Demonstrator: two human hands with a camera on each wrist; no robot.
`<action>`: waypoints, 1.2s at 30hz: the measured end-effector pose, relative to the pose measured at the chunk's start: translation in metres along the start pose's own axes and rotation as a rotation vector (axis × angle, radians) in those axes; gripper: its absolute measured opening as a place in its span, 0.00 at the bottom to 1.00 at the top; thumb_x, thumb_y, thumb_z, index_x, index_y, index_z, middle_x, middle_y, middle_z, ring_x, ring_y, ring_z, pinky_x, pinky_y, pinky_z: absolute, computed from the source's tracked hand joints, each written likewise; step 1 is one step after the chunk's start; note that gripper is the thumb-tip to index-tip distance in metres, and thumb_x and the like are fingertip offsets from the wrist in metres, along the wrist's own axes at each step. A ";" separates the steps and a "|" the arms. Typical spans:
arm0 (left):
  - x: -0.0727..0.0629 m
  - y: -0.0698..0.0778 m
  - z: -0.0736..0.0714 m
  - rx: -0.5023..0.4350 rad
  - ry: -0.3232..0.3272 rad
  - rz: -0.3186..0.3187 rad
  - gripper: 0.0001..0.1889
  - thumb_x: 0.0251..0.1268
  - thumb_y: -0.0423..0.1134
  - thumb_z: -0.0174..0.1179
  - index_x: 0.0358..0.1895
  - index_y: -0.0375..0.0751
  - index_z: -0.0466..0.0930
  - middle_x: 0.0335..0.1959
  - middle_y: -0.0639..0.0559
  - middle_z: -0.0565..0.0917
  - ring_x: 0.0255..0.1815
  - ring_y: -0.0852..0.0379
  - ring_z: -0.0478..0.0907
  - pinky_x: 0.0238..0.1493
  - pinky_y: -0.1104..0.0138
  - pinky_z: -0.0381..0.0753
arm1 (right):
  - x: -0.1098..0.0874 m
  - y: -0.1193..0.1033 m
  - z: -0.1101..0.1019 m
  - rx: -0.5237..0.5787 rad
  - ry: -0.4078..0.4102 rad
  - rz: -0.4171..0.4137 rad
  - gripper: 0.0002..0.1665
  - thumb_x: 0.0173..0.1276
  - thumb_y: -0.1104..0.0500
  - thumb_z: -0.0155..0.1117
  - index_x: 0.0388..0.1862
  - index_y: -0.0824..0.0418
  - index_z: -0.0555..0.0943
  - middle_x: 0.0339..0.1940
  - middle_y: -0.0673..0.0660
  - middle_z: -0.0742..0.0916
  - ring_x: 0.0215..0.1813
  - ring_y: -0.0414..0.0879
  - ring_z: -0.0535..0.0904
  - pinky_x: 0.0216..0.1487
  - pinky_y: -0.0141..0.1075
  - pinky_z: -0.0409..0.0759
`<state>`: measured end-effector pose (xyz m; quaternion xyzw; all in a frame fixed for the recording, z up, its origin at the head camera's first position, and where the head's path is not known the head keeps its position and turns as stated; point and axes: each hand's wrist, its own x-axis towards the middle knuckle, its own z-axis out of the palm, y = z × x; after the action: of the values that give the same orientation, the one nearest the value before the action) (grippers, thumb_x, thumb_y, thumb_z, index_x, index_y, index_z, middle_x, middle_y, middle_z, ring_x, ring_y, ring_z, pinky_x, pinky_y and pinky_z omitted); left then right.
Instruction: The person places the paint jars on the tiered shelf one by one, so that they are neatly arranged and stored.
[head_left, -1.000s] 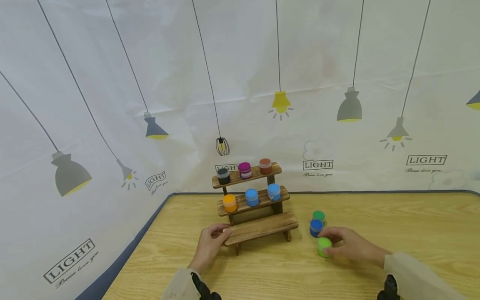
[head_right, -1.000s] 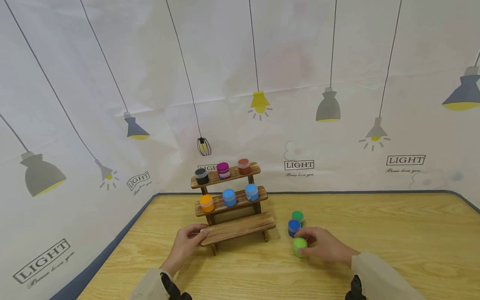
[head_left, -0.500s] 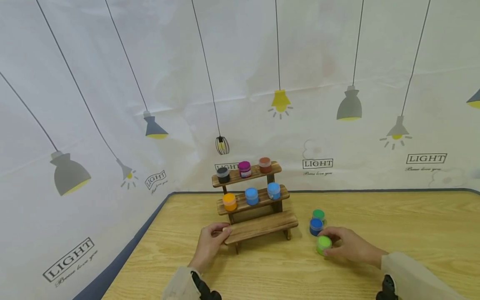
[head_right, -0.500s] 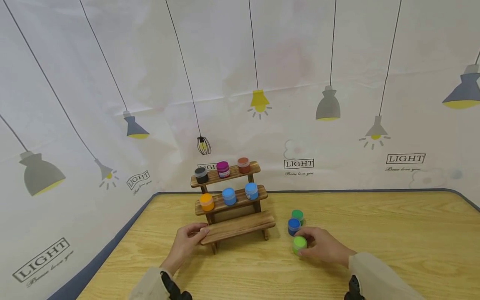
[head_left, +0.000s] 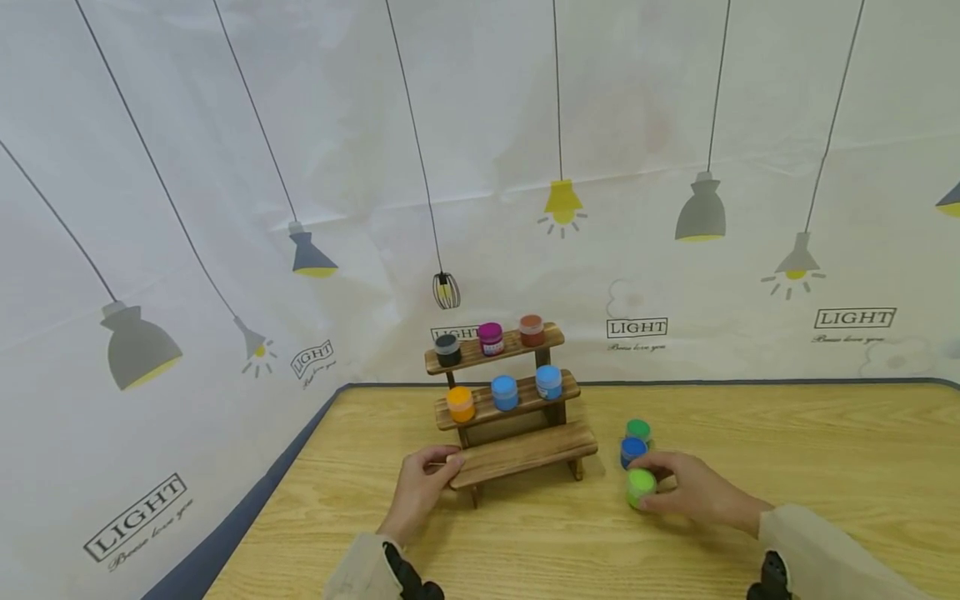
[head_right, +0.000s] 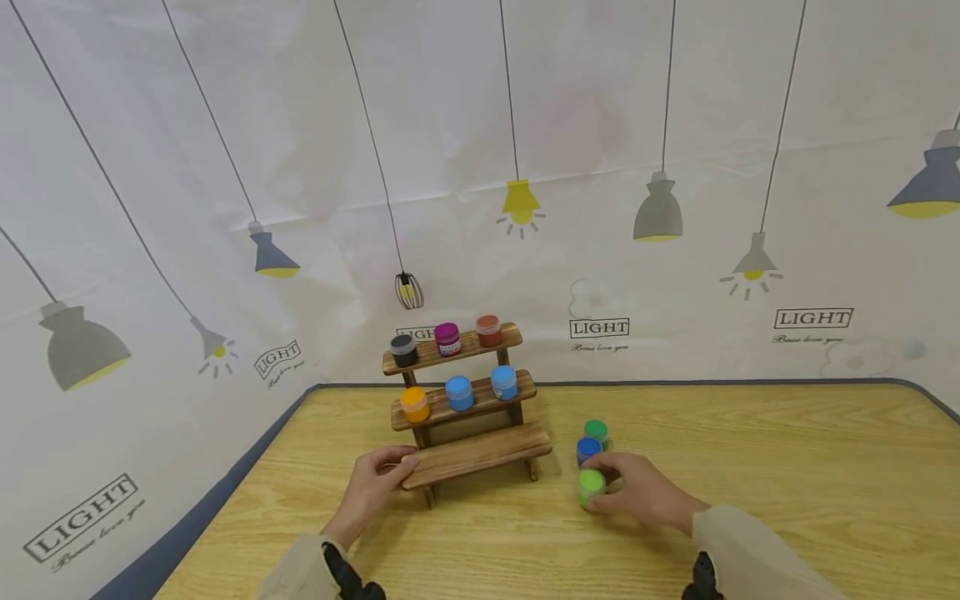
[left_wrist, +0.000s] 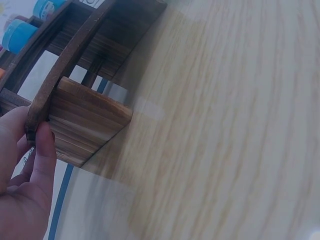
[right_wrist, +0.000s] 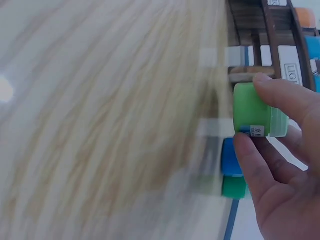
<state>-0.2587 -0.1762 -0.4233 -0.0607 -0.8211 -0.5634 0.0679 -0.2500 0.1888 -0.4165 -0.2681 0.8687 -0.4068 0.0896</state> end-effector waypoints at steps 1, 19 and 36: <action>0.000 0.000 0.000 0.000 0.001 -0.001 0.14 0.58 0.37 0.58 0.44 0.29 0.79 0.38 0.41 0.80 0.32 0.57 0.77 0.30 0.70 0.76 | 0.001 -0.002 0.000 0.008 0.003 0.002 0.28 0.54 0.53 0.66 0.49 0.69 0.73 0.40 0.54 0.79 0.41 0.48 0.74 0.37 0.32 0.75; 0.003 -0.002 0.001 0.004 0.019 -0.033 0.15 0.58 0.38 0.59 0.44 0.30 0.79 0.35 0.44 0.81 0.30 0.59 0.76 0.30 0.70 0.75 | 0.029 -0.047 0.017 0.104 -0.043 -0.135 0.26 0.54 0.58 0.66 0.50 0.70 0.74 0.40 0.56 0.79 0.43 0.50 0.75 0.37 0.31 0.77; 0.002 -0.002 0.002 0.005 0.020 -0.013 0.15 0.58 0.38 0.58 0.44 0.30 0.79 0.41 0.40 0.79 0.33 0.57 0.77 0.32 0.70 0.76 | 0.072 -0.088 0.060 0.081 -0.016 -0.243 0.25 0.54 0.60 0.67 0.50 0.69 0.75 0.42 0.57 0.81 0.43 0.47 0.76 0.43 0.41 0.76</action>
<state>-0.2609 -0.1748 -0.4257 -0.0493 -0.8223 -0.5622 0.0727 -0.2535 0.0645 -0.3843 -0.3708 0.8119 -0.4472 0.0575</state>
